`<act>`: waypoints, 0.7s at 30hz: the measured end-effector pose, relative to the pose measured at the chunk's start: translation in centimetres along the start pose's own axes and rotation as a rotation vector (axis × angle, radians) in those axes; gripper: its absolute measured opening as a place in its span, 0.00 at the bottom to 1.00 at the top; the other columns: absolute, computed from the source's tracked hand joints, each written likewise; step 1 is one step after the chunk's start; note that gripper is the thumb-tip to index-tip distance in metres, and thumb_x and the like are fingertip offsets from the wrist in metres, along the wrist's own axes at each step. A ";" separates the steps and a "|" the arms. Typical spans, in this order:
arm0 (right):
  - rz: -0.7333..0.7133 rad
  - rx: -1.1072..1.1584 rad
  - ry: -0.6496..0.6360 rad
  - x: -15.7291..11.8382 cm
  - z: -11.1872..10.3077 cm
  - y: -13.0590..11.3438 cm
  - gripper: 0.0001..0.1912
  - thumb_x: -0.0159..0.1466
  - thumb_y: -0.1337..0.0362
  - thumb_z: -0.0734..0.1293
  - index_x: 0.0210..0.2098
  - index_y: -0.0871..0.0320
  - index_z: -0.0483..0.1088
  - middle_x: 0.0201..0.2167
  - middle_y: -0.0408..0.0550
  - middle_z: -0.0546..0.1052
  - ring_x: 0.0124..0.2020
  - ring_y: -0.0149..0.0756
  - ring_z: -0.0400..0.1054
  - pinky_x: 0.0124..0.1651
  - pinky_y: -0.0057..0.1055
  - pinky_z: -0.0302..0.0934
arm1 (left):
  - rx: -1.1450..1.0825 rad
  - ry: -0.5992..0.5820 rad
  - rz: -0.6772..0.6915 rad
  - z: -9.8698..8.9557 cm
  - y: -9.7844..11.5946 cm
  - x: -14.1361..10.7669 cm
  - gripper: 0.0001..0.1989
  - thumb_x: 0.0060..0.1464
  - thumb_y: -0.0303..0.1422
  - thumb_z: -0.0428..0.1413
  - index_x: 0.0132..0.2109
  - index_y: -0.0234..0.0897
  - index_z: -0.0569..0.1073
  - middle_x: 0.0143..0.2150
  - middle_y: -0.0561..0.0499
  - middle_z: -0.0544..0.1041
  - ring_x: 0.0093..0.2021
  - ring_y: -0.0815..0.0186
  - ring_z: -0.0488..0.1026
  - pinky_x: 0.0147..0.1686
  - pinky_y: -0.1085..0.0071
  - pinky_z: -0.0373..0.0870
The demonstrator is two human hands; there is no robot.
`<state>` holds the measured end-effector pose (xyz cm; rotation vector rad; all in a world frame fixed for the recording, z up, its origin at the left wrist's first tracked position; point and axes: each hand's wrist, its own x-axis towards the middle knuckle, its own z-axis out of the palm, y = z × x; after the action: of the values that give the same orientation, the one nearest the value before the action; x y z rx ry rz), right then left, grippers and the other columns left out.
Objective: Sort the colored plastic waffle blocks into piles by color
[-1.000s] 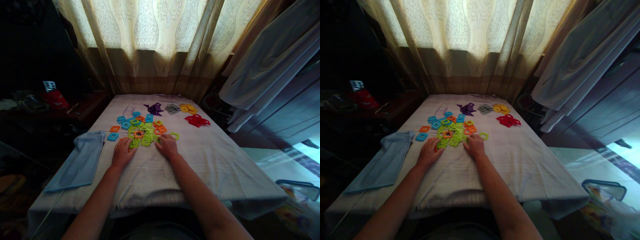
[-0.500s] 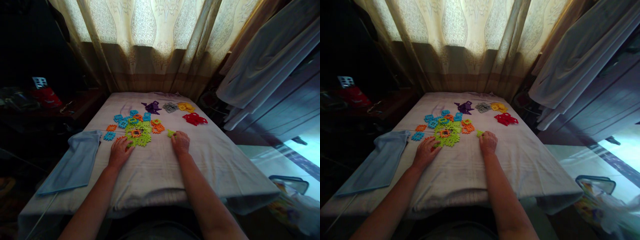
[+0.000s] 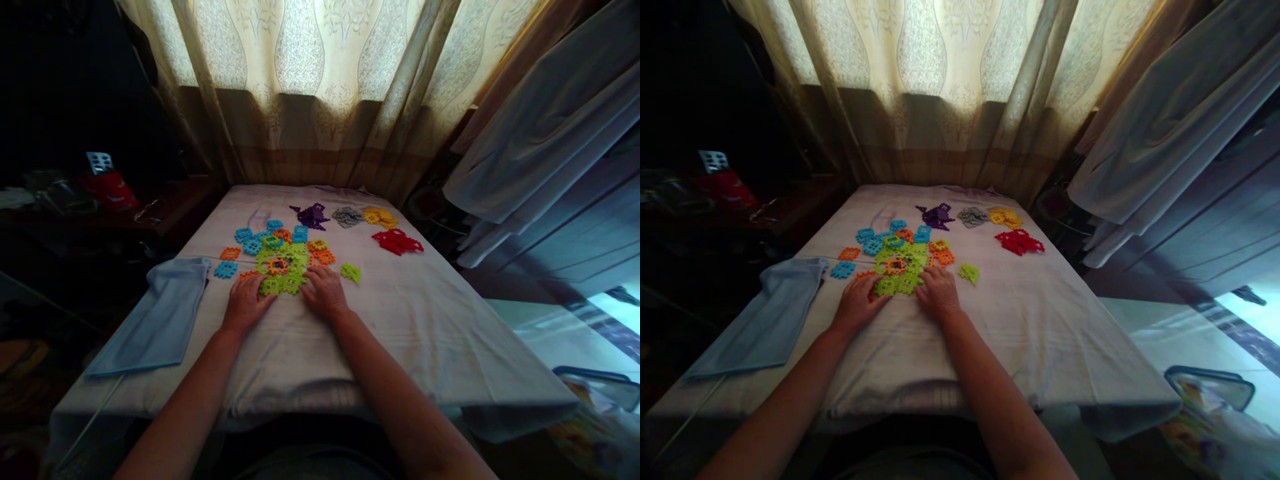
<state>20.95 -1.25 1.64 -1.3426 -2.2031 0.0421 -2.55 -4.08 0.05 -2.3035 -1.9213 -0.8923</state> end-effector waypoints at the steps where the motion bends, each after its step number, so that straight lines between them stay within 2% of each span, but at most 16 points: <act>1: -0.028 0.003 -0.029 0.2 0.3 -0.7 0.16 0.64 0.58 0.67 0.49 0.55 0.74 0.54 0.53 0.75 0.56 0.44 0.64 0.58 0.41 0.55 | -0.001 0.001 -0.001 0.0 0.0 0.0 0.22 0.55 0.42 0.57 0.55 0.39 0.71 0.54 0.44 0.78 0.56 0.54 0.72 0.61 0.54 0.62; 4: -0.036 -0.022 -0.081 0.6 0.9 -1.9 0.19 0.62 0.54 0.69 0.50 0.55 0.73 0.53 0.54 0.75 0.55 0.46 0.65 0.57 0.43 0.56 | -0.002 0.003 -0.006 -0.1 0.1 0.0 0.22 0.55 0.42 0.57 0.55 0.40 0.71 0.53 0.44 0.78 0.55 0.54 0.73 0.60 0.55 0.63; 8: -0.019 -0.043 -0.118 0.5 1.0 -2.1 0.19 0.62 0.55 0.69 0.50 0.54 0.73 0.52 0.53 0.76 0.54 0.46 0.66 0.56 0.43 0.57 | -0.002 -0.003 -0.002 -0.1 0.1 0.0 0.22 0.54 0.42 0.57 0.54 0.40 0.72 0.53 0.44 0.78 0.54 0.54 0.73 0.59 0.56 0.65; 13: -0.007 -0.023 -0.080 0.2 1.3 -1.7 0.19 0.63 0.58 0.68 0.52 0.55 0.72 0.52 0.54 0.76 0.53 0.45 0.67 0.56 0.42 0.58 | -0.001 -0.004 0.004 -0.1 0.1 0.0 0.23 0.54 0.43 0.57 0.54 0.39 0.71 0.52 0.44 0.78 0.55 0.54 0.73 0.59 0.56 0.64; 17: 0.077 -0.014 0.060 -0.2 0.8 0.6 0.20 0.63 0.57 0.67 0.53 0.56 0.72 0.52 0.55 0.76 0.53 0.44 0.67 0.57 0.40 0.57 | 0.000 -0.005 -0.005 -0.2 0.0 0.0 0.23 0.53 0.43 0.58 0.54 0.39 0.72 0.51 0.44 0.79 0.54 0.53 0.73 0.59 0.55 0.65; 21: 0.332 -0.065 0.213 -0.9 -1.1 4.7 0.20 0.63 0.57 0.66 0.52 0.58 0.72 0.50 0.56 0.77 0.50 0.45 0.69 0.55 0.40 0.58 | -0.003 -0.004 0.001 -0.3 0.0 0.0 0.23 0.53 0.43 0.58 0.54 0.39 0.72 0.52 0.44 0.79 0.53 0.53 0.74 0.59 0.56 0.65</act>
<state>25.58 0.04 0.70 -1.6557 -1.8039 -0.0480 -2.63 -4.17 0.31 -2.3096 -1.9209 -0.8924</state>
